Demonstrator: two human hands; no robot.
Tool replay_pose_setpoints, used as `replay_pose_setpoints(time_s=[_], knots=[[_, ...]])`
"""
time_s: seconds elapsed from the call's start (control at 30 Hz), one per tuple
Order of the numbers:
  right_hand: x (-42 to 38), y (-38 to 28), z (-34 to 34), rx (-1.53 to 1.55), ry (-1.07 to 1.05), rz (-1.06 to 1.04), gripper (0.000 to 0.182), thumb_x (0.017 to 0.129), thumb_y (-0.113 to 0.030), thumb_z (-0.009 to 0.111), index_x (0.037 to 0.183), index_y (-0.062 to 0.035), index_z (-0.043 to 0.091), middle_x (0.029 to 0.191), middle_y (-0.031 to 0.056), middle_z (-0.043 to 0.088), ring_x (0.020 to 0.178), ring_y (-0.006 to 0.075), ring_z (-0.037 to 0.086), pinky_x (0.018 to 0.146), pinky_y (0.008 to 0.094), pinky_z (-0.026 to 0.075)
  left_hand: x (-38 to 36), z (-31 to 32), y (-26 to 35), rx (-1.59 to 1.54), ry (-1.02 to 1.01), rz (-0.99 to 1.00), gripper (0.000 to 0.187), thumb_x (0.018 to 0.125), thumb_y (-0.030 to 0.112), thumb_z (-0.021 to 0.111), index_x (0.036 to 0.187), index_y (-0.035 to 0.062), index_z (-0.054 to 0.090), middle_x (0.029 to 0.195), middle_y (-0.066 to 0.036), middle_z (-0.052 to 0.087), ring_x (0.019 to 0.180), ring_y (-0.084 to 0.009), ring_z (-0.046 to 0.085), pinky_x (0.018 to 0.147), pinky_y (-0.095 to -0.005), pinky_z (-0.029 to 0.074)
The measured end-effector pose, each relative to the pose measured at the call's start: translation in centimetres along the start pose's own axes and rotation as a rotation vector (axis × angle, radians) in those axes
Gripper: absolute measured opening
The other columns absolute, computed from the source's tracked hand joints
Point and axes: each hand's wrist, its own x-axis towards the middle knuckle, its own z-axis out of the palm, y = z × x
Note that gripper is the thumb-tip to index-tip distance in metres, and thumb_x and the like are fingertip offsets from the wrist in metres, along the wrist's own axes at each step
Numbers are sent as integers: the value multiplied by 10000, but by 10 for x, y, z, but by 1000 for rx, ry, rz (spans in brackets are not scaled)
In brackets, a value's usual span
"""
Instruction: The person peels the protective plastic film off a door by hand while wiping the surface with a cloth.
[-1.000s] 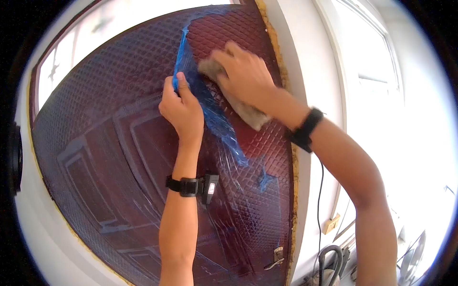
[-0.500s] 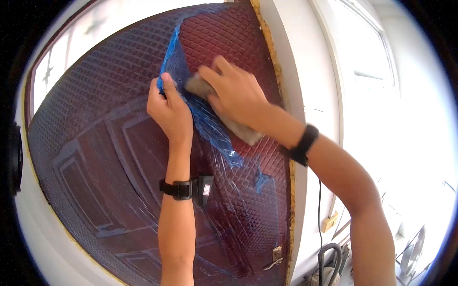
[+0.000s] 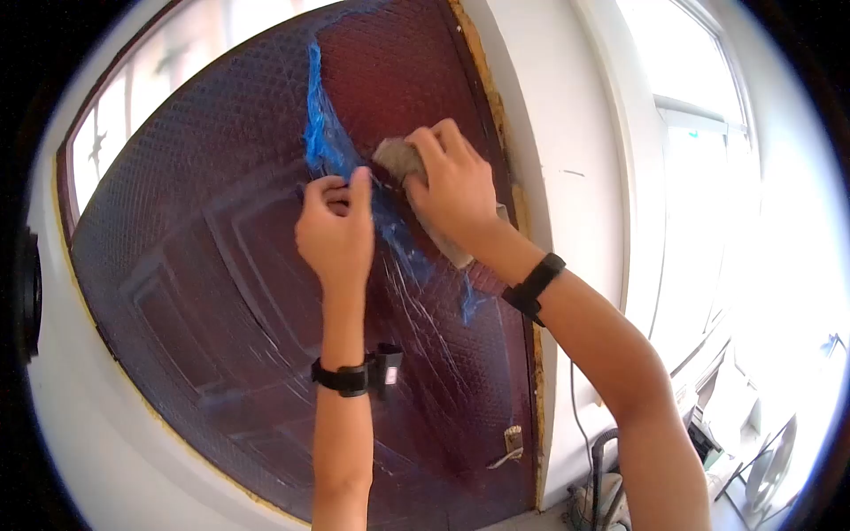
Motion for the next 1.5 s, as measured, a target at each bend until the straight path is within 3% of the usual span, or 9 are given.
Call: replay_pose_setpoints(time_s=[0.07, 0.17, 0.3, 0.43, 0.6, 0.73, 1.0, 1.33, 1.5], knots=[[-6, 5, 3, -7, 61, 90, 362, 824, -60, 729, 1173, -86, 635, 1116, 126, 587, 1002, 362, 676, 821, 482, 577, -16, 15, 2, 250, 112, 230, 431, 988, 440, 731, 1079, 19, 717, 881, -97, 720, 817, -317, 705, 786, -442, 547], [-12, 9, 2, -25, 136, 193, 354, 842, -46, 697, 1188, -81, 630, 1138, 139, 595, 1013, 380, 673, 822, 479, 570, -14, 33, -8, 474, 141, 266, 307, 1052, 321, 640, 985, 26, 690, 916, -152, 709, 854, -371, 699, 746, -483, 529], [-6, 3, -2, -105, 81, 130, 377, 847, -60, 707, 1212, -90, 617, 1155, 139, 589, 1028, 372, 672, 826, 478, 577, -26, 26, -10, 267, 148, 104, 210, 1102, 176, 536, 973, 24, 601, 757, -205, 663, 703, -437, 680, 598, -506, 501], [27, 0, -1, -113, -30, -57, 379, 861, -103, 734, 1219, -131, 615, 1183, 120, 589, 1074, 351, 680, 843, 484, 600, -28, 29, -27, 271, 186, 219, 169, 1109, 146, 526, 1013, 18, 581, 682, -198, 634, 618, -461, 653, 532, -504, 469], [91, -10, 26, -165, 0, -106, 371, 881, -163, 736, 1236, -155, 625, 1165, 112, 620, 1111, 343, 685, 852, 489, 613, -24, 41, -39, -87, 416, 348, 166, 1120, 108, 493, 1026, 6, 584, 647, -172, 607, 560, -404, 639, 496, -462, 444], [97, -15, 42, -123, 99, -173, 371, 887, -182, 730, 1246, -171, 633, 1126, 108, 638, 1095, 342, 690, 849, 493, 615, -29, 36, -44, -173, 339, 273, 190, 1133, 113, 479, 1028, -4, 585, 623, -133, 566, 506, -336, 597, 485, -407, 415], [-22, -14, 0, -67, -207, -266, 310, 893, -145, 719, 1190, -165, 633, 1126, 99, 596, 1049, 323, 687, 773, 465, 617, -33, 30, -42, -332, 387, 186, 282, 1161, 193, 471, 1022, -16, 600, 639, -35, 508, 547, -116, 464, 511, -317, 350], [66, -20, 34, -140, 43, -100, 383, 836, -140, 764, 1190, -134, 617, 1149, 98, 613, 1058, 316, 687, 784, 457, 622, -33, 26, -39, -318, 319, 101, 298, 1163, 204, 458, 1031, -15, 612, 666, -35, 520, 583, -131, 474, 547, -320, 382], [35, -28, 30, -106, 30, -140, 378, 834, -128, 760, 1187, -140, 626, 1136, 92, 607, 1072, 313, 677, 790, 456, 623, -27, 20, -37, -367, 357, 156, 234, 1146, 139, 481, 1005, -16, 587, 607, -28, 463, 501, -119, 445, 482, -316, 309]])
